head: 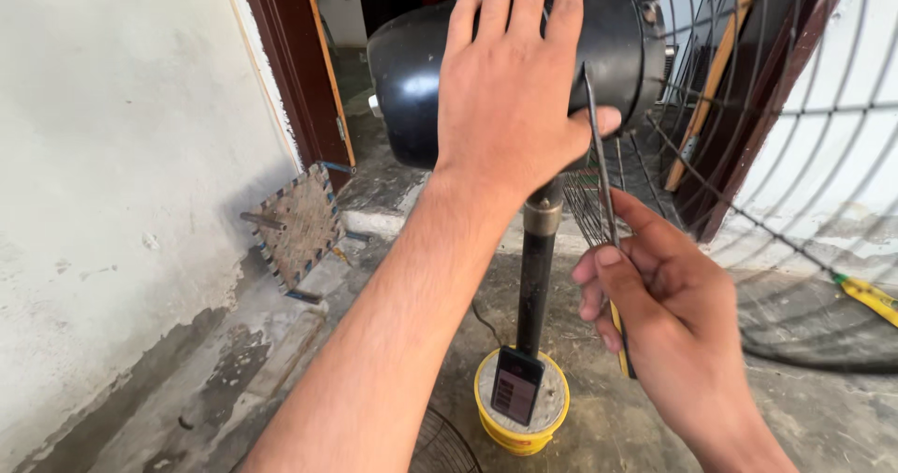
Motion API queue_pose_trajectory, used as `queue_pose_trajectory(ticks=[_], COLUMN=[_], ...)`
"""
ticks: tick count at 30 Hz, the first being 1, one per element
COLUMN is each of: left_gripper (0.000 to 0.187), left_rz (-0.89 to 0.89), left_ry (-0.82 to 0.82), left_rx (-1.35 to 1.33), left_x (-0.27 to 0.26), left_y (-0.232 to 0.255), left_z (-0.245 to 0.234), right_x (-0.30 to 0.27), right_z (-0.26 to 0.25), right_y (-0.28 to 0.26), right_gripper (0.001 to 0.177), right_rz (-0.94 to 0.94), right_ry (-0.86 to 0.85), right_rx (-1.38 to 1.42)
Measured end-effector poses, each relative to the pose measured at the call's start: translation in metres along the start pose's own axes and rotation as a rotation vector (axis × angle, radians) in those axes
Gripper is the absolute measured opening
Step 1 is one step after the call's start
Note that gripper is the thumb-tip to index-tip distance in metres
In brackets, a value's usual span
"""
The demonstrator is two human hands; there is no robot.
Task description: The person uses a screwdriver to remove screws from the rear housing of a standing electric fan. They detach the rear motor cover and then remove the front wire cage, leaving the fan blades exposed on the motor shaft.
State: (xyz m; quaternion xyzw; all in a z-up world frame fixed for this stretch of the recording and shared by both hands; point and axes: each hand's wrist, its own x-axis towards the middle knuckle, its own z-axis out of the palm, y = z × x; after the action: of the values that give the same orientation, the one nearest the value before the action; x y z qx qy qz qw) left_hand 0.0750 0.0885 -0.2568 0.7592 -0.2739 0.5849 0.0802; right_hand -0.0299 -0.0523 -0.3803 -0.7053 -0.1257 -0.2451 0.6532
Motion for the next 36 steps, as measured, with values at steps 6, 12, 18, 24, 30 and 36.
queue_pose_trajectory(ticks=[6, 12, 18, 24, 30, 36], left_gripper=[0.097, 0.097, 0.098, 0.098, 0.092, 0.045], left_rz=[0.002, -0.029, -0.066, -0.098, -0.124, -0.198], left_ry=[0.012, -0.061, -0.117, -0.174, -0.192, 0.008], left_rx=[-0.040, -0.023, -0.034, -0.019, -0.058, -0.416], left_x=[0.000, 0.004, 0.008, 0.009, 0.010, 0.008], left_y=[0.002, 0.004, 0.008, 0.010, 0.005, 0.000], left_z=[0.000, -0.007, -0.018, -0.019, -0.013, -0.019], right_x=[-0.006, -0.009, -0.001, 0.001, 0.005, 0.000], right_z=[0.001, 0.003, 0.007, 0.009, 0.009, 0.009], right_y=[0.000, -0.004, -0.016, -0.022, -0.027, -0.034], right_gripper=[0.058, 0.058, 0.054, 0.053, 0.054, 0.053], right_rz=[0.007, 0.155, 0.256, 0.317, 0.301, 0.288], right_ry=[-0.001, 0.080, 0.099, 0.117, 0.121, 0.115], right_rx=[-0.007, 0.080, 0.064, 0.116, 0.092, 0.110])
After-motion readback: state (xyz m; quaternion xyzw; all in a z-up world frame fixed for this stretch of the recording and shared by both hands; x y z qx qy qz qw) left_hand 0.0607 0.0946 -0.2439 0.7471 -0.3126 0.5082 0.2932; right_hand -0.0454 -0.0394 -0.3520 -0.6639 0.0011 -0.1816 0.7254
